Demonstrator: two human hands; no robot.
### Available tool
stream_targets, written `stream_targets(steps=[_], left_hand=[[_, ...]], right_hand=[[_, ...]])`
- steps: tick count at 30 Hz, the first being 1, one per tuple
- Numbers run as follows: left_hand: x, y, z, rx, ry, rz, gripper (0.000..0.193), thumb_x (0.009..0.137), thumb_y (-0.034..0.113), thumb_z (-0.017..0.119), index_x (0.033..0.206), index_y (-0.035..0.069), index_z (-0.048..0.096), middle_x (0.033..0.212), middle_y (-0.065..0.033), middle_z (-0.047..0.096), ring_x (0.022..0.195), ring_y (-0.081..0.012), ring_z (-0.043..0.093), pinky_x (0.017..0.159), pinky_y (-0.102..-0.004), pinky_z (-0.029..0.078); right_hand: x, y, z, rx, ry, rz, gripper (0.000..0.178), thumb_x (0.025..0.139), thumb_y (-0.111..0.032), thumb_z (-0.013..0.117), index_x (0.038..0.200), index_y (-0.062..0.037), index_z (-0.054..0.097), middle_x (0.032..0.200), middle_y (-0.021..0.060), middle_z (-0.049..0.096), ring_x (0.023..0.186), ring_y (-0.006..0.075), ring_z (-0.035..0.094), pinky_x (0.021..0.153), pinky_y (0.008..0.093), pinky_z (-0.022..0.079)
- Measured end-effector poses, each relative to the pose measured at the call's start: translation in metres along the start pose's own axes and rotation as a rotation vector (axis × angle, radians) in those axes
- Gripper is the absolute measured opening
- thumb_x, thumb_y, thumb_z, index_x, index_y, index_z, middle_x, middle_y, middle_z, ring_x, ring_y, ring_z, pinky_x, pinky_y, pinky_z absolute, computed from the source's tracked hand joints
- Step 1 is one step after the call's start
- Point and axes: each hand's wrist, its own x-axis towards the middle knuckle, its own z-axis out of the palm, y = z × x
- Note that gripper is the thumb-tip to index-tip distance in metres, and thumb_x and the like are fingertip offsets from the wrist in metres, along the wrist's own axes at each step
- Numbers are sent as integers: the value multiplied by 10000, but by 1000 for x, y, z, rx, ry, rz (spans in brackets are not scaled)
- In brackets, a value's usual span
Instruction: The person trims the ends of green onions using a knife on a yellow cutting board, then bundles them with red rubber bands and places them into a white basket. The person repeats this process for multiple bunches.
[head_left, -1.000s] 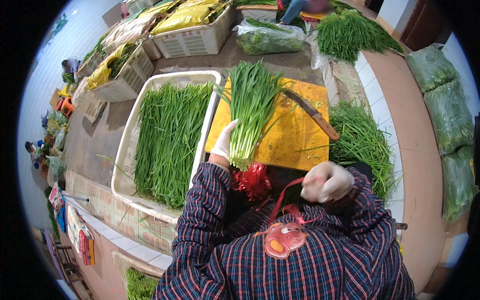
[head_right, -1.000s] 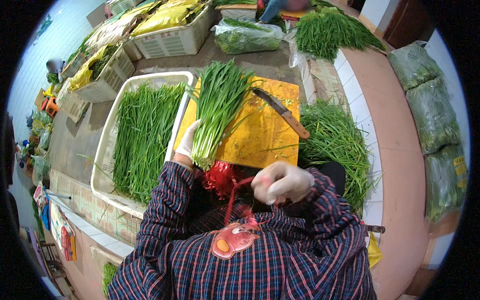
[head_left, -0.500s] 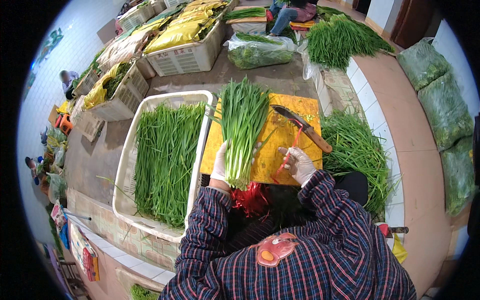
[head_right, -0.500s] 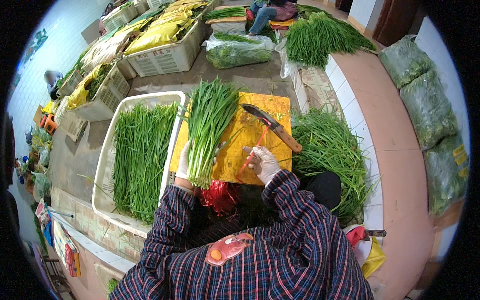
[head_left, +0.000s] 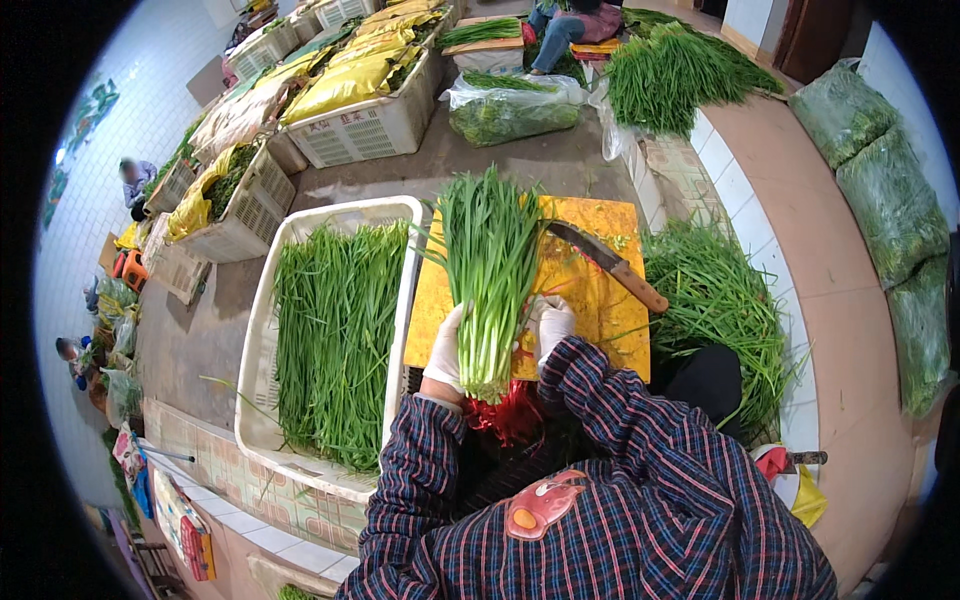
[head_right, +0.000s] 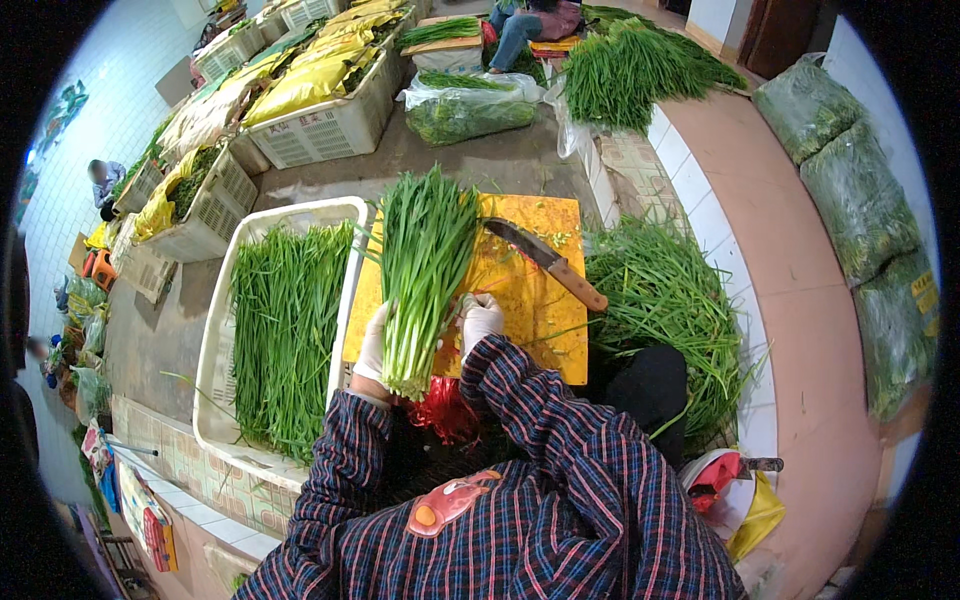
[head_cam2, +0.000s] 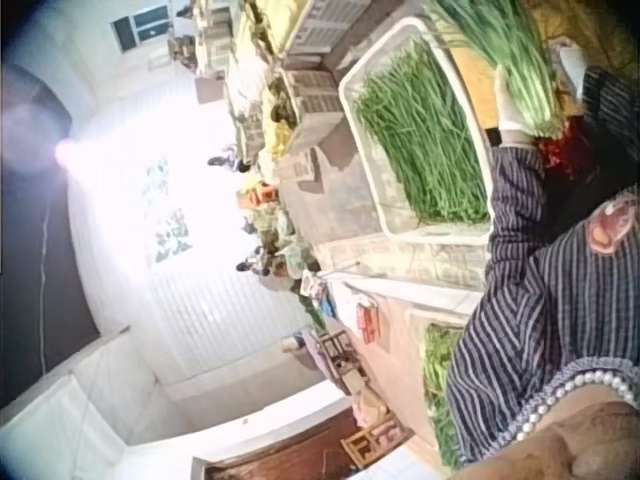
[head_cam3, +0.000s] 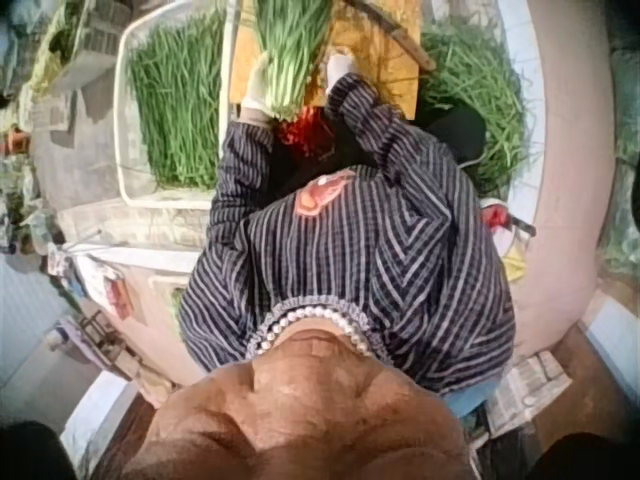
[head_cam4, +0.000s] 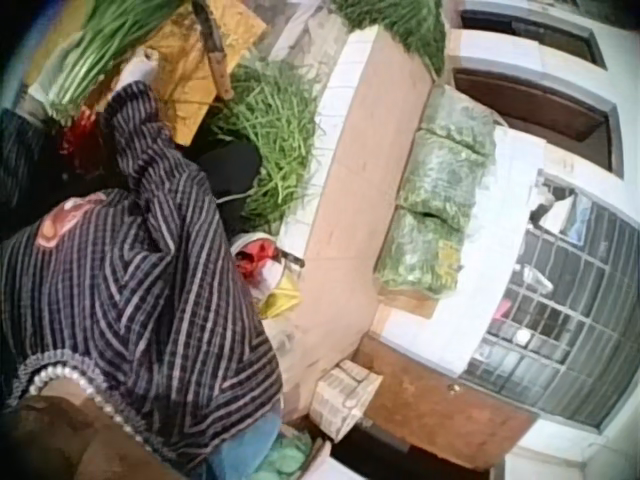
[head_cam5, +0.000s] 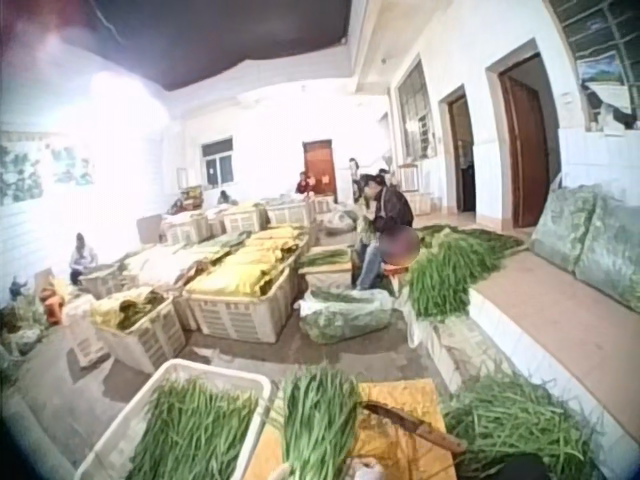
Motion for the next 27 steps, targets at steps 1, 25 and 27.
stream_targets(steps=[1, 25, 27], left_hand=[[0, -2, 3, 4, 5, -36, 492, 866, 403, 495, 1169, 18, 538, 1080, -185, 612, 914, -350, 614, 786, -477, 518], [17, 2, 21, 1917, 424, 296, 898, 693, 541, 672, 1291, -56, 369, 1032, -260, 607, 982, -345, 594, 837, -370, 469], [18, -4, 16, 2037, 468, 377, 961, 696, 607, 635, 1295, -87, 348, 971, -269, 610, 920, -358, 605, 786, -387, 484]], right_hand=[[16, 12, -7, -55, -36, 11, 104, 890, -97, 542, 793, -65, 524, 736, 38, 550, 604, 135, 509, 506, 286, 426], [-5, -20, -41, -853, 50, -561, 117, 762, -97, 626, 816, -44, 535, 702, 86, 569, 653, 201, 550, 637, 327, 448], [-6, -22, -51, -857, 10, -586, 107, 775, -83, 628, 824, -46, 540, 700, 57, 549, 648, 164, 526, 630, 308, 443]])
